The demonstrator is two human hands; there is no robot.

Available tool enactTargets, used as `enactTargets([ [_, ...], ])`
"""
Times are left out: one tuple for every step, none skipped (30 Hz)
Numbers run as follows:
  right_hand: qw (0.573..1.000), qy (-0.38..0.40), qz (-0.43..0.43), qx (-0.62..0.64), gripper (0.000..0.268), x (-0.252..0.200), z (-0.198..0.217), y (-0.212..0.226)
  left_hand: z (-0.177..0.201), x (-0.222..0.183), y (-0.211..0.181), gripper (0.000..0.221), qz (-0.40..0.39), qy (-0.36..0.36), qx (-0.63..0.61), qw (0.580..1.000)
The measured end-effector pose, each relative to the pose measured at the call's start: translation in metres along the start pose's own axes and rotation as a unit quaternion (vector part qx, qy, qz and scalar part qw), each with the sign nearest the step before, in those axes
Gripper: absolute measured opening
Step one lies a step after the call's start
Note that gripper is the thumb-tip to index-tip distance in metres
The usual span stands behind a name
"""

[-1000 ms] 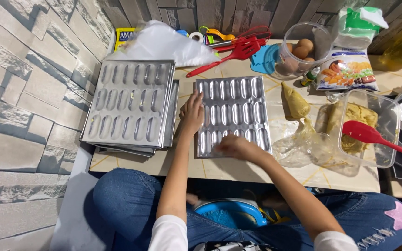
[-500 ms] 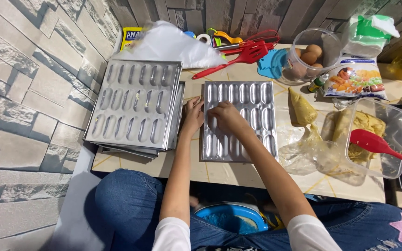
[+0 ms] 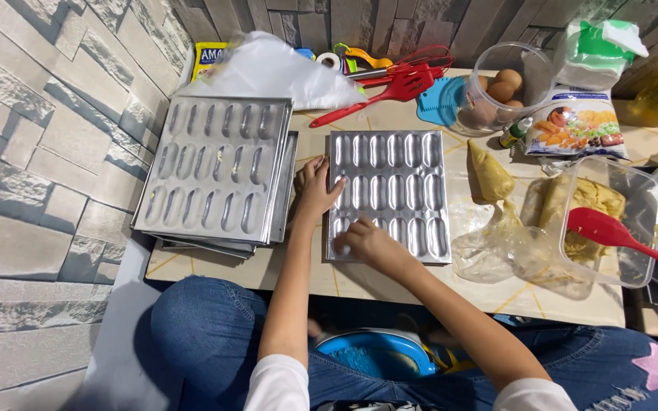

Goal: Filling a piping bag with dough using a spatula from a plastic container.

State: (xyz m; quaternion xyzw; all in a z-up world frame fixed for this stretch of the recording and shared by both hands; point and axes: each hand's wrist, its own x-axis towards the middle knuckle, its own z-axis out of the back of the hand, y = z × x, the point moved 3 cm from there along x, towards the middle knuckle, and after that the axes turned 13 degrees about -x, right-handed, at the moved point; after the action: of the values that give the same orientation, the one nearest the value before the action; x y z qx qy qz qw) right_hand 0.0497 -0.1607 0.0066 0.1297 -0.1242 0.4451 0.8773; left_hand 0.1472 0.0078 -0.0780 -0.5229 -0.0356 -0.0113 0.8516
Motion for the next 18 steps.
enactTargets([
  [1.000,0.007,0.014,0.006,0.013,-0.004,0.004,0.004,0.000,0.000,0.000,0.069,-0.004,-0.002,0.009,1.000],
  [0.999,0.015,0.028,0.012,0.014,-0.008,0.007,0.009,0.000,-0.001,0.001,0.069,-0.008,-0.003,0.018,1.000],
  [0.999,0.013,0.029,0.011,0.014,-0.011,0.011,0.007,0.000,0.000,-0.001,0.069,-0.010,-0.004,0.019,1.000],
  [0.998,0.037,0.033,0.036,0.014,-0.013,0.013,0.005,0.000,0.000,-0.003,0.069,-0.010,-0.004,0.019,1.000],
  [0.995,0.061,0.037,0.063,0.015,-0.015,0.014,0.005,0.001,-0.001,-0.004,0.068,-0.008,-0.004,0.019,1.000],
  [0.996,0.059,0.038,0.063,0.015,-0.019,0.010,-0.005,-0.002,-0.001,-0.002,0.068,-0.009,-0.005,0.021,1.000],
  [0.983,0.089,0.030,0.160,0.015,-0.021,0.004,-0.014,-0.003,-0.001,0.001,0.066,-0.010,-0.010,0.037,0.999],
  [0.960,0.117,0.021,0.255,0.017,-0.024,-0.002,-0.023,-0.004,0.000,0.003,0.063,-0.011,-0.015,0.053,0.998],
  [0.960,0.115,0.022,0.253,0.017,-0.019,0.000,-0.032,-0.005,0.000,0.006,0.063,-0.014,-0.015,0.054,0.998],
  [0.977,0.106,-0.022,0.185,0.014,-0.014,0.002,-0.045,-0.005,0.001,0.009,0.057,-0.018,-0.021,0.069,0.997],
  [0.986,0.097,-0.066,0.115,0.011,-0.011,0.005,-0.059,-0.008,0.001,0.011,0.052,-0.022,-0.026,0.083,0.996],
  [0.987,0.096,-0.067,0.113,0.011,-0.004,-0.003,-0.066,-0.017,0.005,0.019,0.052,-0.024,-0.026,0.082,0.996],
  [0.987,0.094,-0.069,0.114,0.011,0.005,-0.013,-0.071,-0.021,0.007,0.029,0.050,-0.019,-0.043,0.125,0.991],
  [0.987,0.091,-0.070,0.116,0.012,0.014,-0.023,-0.075,-0.025,0.009,0.039,0.049,-0.014,-0.060,0.167,0.984],
  [0.987,0.091,-0.065,0.116,0.012,0.026,-0.031,-0.081,-0.028,0.012,0.046,0.049,-0.013,-0.065,0.168,0.983],
  [0.992,0.073,-0.069,0.082,0.011,0.039,-0.038,-0.087,-0.031,0.016,0.054,0.049,-0.009,-0.065,0.160,0.985],
  [0.994,0.057,-0.075,0.048,0.010,0.050,-0.045,-0.092,-0.035,0.017,0.063,0.050,-0.003,-0.063,0.150,0.987],
  [0.995,0.057,-0.071,0.050,0.010,0.061,-0.050,-0.098,-0.032,0.011,0.052,0.050,-0.001,-0.066,0.151,0.986],
])
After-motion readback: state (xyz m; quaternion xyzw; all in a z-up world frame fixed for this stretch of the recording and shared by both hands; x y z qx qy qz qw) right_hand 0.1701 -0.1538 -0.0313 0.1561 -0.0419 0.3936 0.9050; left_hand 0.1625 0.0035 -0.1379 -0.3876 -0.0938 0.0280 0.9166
